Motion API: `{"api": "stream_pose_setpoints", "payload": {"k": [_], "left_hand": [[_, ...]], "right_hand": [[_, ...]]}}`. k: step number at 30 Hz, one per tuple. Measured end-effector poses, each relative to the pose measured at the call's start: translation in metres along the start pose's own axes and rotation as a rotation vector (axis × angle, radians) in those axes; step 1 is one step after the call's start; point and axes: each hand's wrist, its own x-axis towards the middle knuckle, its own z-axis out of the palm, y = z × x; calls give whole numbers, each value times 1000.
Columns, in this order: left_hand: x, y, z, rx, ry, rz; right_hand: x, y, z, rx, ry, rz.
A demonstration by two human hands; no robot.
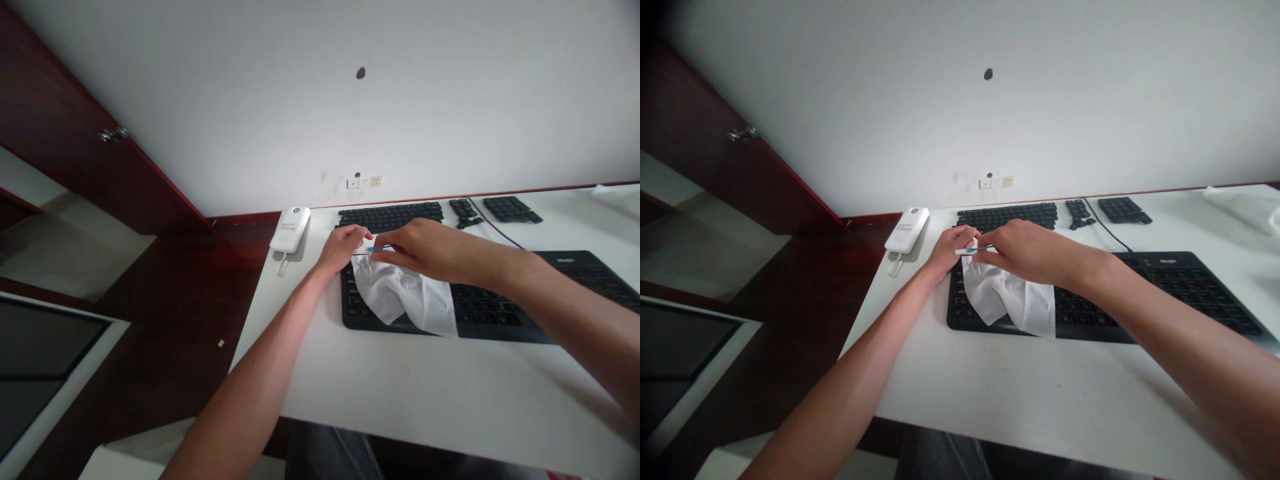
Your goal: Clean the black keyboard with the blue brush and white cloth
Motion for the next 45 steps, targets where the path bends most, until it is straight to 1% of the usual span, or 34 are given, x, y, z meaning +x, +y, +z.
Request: {"api": "stream_pose_setpoints", "payload": {"k": [3,5,6,8,12,17,21,24,26,27,30,32,34,36,37,39,41,45], "left_hand": [[-1,1,1,2,3,16],[-1,1,1,2,-6,33],[-1,1,0,3,-8,36],[-1,1,0,4,-4,26],[0,0,0,0,-1,-10],[-1,-1,-2,-47,-24,26],[-1,-1,-1,-49,-27,12],[1,-3,-1,-63,-25,13],[1,-4,-1,-65,-26,23],[1,-5,-1,-61,-27,26],[1,-4,-1,-47,-20,19],[0,-2,-1,-46,-16,11],[0,-1,-1,-45,-18,9],[1,-1,0,-34,-14,6],[1,-1,0,-26,-9,4],[2,-2,0,-17,0,2],[1,-3,-1,-14,-1,2],[-1,-1,-1,-24,-22,11]], "right_hand": [[0,1,-5,43,102,-72],[-1,0,-9,57,133,-108],[-2,-1,-12,60,130,-103],[-6,-4,-16,75,73,-65],[-15,-19,-19,118,-110,-37],[-20,-45,-4,14,-296,6],[-16,-51,11,-110,-382,49],[-15,-51,17,-173,-362,25],[-15,-52,17,-154,-327,5],[-15,-54,16,-109,-329,-2],[-15,-57,10,94,-392,-13],[-15,-54,6,140,-393,-4],[-15,-45,2,45,-325,44],[-16,-32,-2,-117,-246,109],[-17,-27,-3,-186,-234,139],[-18,-19,-5,-256,-259,179],[-19,-20,-5,-247,-287,175],[-20,-44,4,-113,-339,47]]}}
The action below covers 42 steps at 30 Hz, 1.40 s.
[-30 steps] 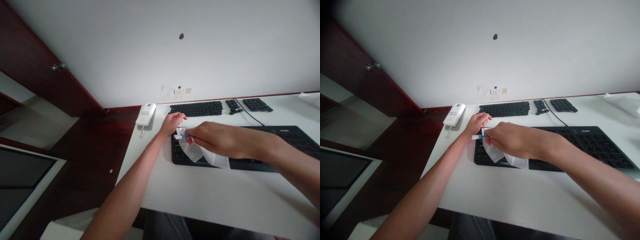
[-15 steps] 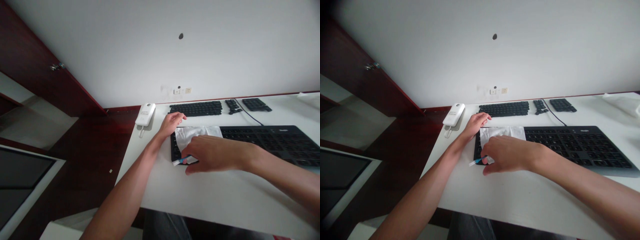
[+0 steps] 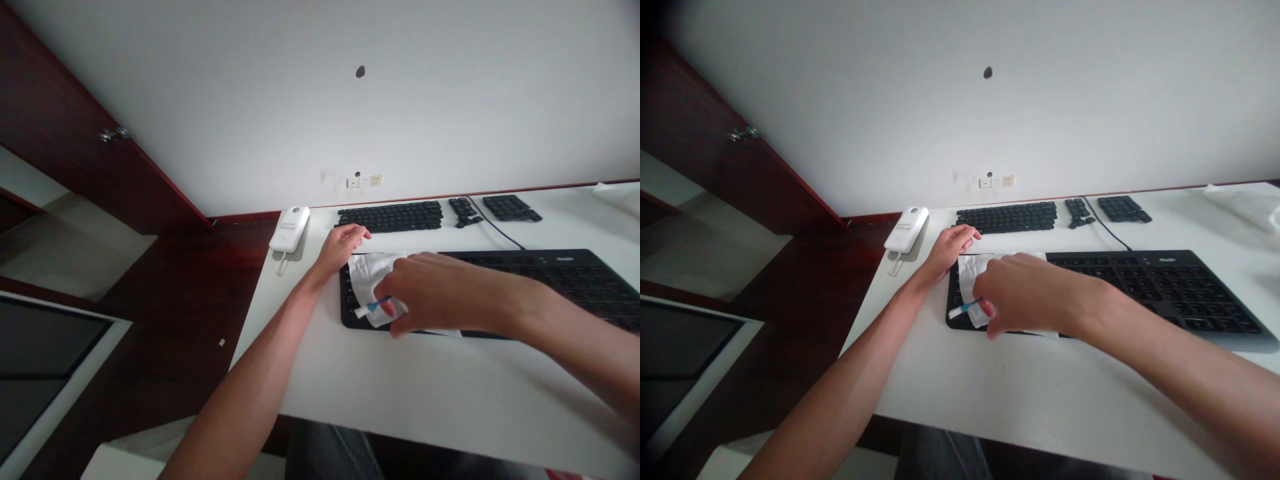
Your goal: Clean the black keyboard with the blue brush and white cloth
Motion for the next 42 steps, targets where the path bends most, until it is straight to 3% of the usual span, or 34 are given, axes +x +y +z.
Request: {"api": "stream_pose_setpoints", "payload": {"k": [6,11,17,21,27,32,36,39,42], "left_hand": [[-1,0,1,6,-5,6],[-1,-1,2,15,-19,13],[-3,-1,1,65,-25,18],[-3,-2,1,85,-35,54],[-4,-1,4,73,-76,81],[-9,2,7,139,-136,62],[-9,2,5,143,-116,90],[-5,1,3,179,-71,91],[-2,1,2,210,-40,64]], "right_hand": [[8,-28,17,-73,16,-91],[9,-27,17,75,61,-204],[-1,-19,4,-59,56,-9],[4,-22,18,-112,47,-97],[15,-37,38,-83,173,-220],[19,-41,36,-27,132,-237],[12,-23,13,-24,177,-99],[6,7,-2,-221,215,162],[5,34,-6,-298,117,398]]}}
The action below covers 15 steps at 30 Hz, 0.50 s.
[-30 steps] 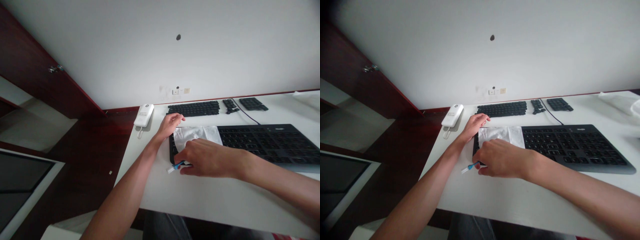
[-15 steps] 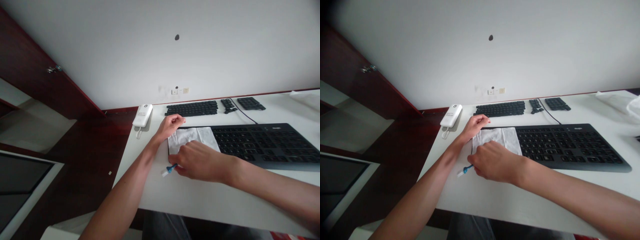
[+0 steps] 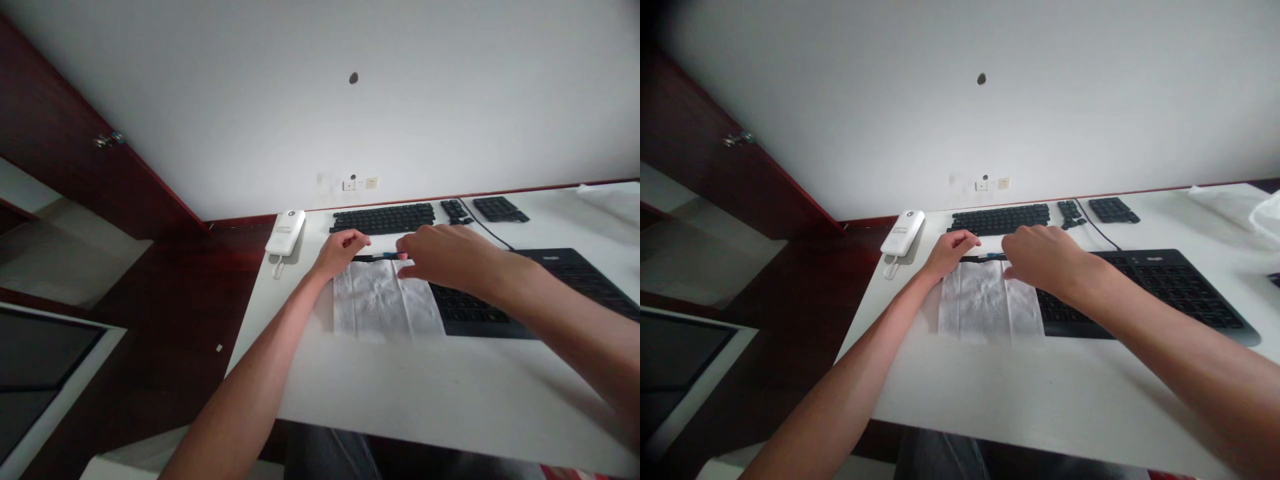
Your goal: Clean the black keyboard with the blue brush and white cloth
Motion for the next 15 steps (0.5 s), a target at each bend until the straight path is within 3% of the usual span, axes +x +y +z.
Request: {"api": "stream_pose_setpoints", "payload": {"k": [3,11,15], "left_hand": [[0,1,0,-1,13,-7],[-1,-2,-1,-4,18,9],[0,-4,-1,1,18,21]], "right_hand": [[7,9,7,12,-85,44],[13,14,9,69,-76,60],[12,29,6,104,-148,125]]}}
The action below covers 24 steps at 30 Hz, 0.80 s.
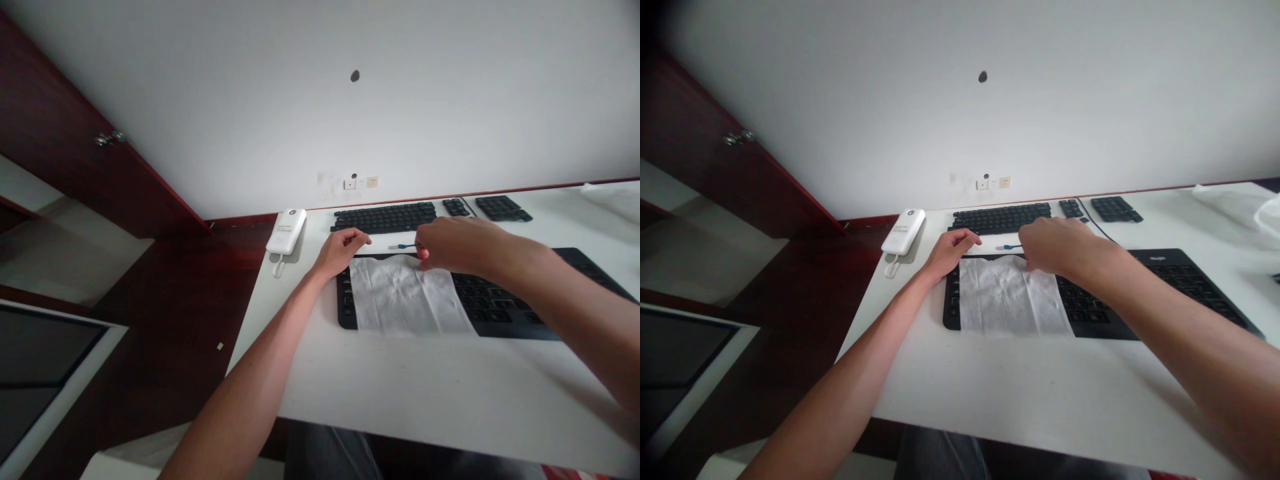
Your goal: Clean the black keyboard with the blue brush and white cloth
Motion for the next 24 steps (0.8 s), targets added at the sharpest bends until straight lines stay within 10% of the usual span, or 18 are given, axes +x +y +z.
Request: {"api": "stream_pose_setpoints", "payload": {"k": [6,14,24], "left_hand": [[1,2,0,-5,16,-29],[3,1,1,-138,67,-44],[5,1,1,-137,82,-67]], "right_hand": [[-13,6,-18,51,173,43],[-28,-26,-14,517,464,-486],[-19,-37,0,495,146,-498]]}}
